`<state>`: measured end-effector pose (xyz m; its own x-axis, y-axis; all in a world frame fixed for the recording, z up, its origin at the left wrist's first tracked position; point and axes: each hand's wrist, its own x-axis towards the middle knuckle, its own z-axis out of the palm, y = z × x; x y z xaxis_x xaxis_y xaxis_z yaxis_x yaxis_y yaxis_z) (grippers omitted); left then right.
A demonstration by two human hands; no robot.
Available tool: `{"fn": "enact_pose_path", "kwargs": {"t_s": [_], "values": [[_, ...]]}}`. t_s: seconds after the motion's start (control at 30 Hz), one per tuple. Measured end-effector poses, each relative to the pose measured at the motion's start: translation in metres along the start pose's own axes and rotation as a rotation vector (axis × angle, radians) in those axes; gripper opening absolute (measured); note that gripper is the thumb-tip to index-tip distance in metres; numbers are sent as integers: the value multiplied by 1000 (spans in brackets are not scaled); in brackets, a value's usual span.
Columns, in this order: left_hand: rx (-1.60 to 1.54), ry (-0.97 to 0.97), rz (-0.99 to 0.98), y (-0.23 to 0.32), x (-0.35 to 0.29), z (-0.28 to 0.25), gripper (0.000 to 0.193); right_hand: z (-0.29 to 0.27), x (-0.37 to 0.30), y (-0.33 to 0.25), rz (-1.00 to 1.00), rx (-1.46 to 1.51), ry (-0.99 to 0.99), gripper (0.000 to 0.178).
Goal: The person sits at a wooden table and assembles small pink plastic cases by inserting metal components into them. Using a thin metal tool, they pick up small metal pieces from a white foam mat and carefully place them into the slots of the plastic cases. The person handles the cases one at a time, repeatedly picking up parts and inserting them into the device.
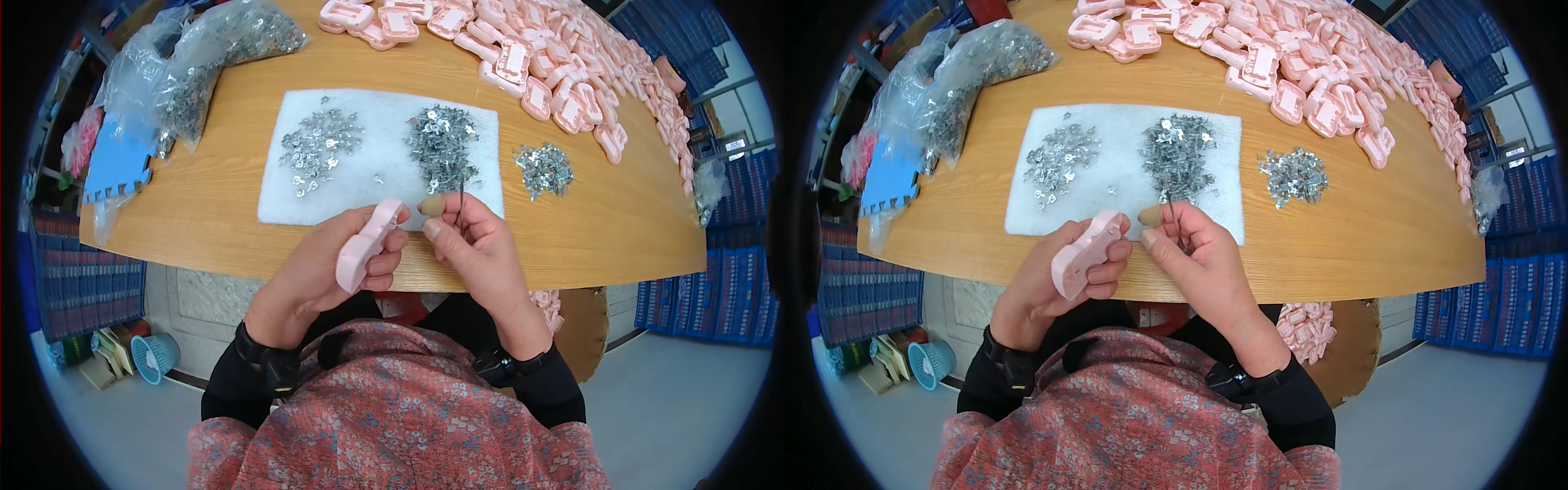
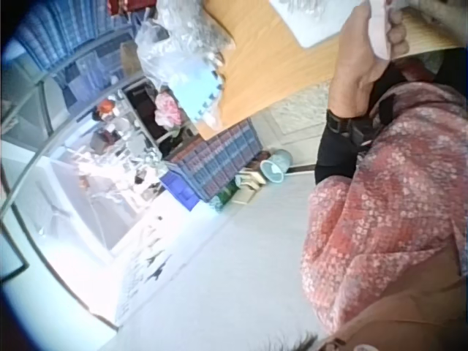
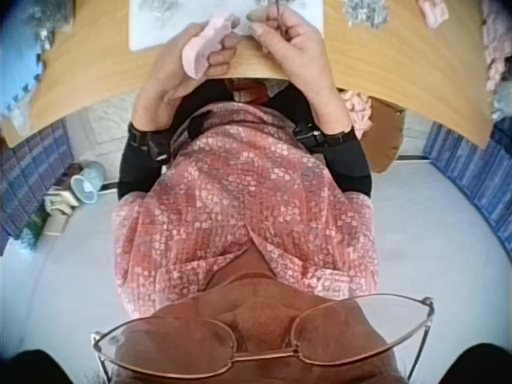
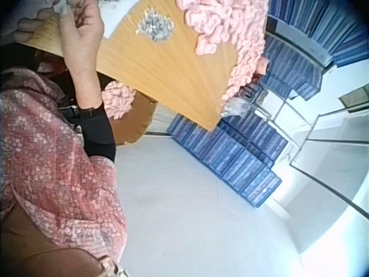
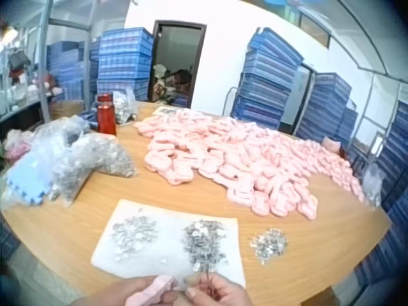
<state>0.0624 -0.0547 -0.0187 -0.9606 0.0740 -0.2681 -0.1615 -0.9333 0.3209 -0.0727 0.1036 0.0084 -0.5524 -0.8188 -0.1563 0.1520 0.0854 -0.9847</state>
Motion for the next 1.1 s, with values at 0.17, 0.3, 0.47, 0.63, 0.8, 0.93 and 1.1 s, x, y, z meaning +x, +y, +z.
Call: {"fn": "enact_pose_path", "kwargs": {"t_s": [0.17, 0.3, 0.47, 0.63, 0.8, 0.93, 1.1], "values": [[-72, -17, -39, -4, 3, 4, 34, 3, 0, 7, -144, -44, 53, 13], [-117, -33, -38, -5, 4, 6, 34, 2, -2, 1, -153, -135, 47, 9], [-71, 18, -22, -6, 5, 8, 34, 0, -7, 4, -181, -244, 31, 10], [-77, 21, -21, -6, 5, 11, 33, 2, -7, 5, -180, -229, 62, 9], [-65, 25, -15, -7, 4, 10, 33, 6, -6, -2, -273, -304, 105, 12], [-89, 78, -23, -6, 4, 13, 33, 6, -7, -2, -284, -323, 96, 11], [-130, 36, -24, -6, 3, 13, 32, 7, -7, -6, -285, -337, 92, 12]]}}
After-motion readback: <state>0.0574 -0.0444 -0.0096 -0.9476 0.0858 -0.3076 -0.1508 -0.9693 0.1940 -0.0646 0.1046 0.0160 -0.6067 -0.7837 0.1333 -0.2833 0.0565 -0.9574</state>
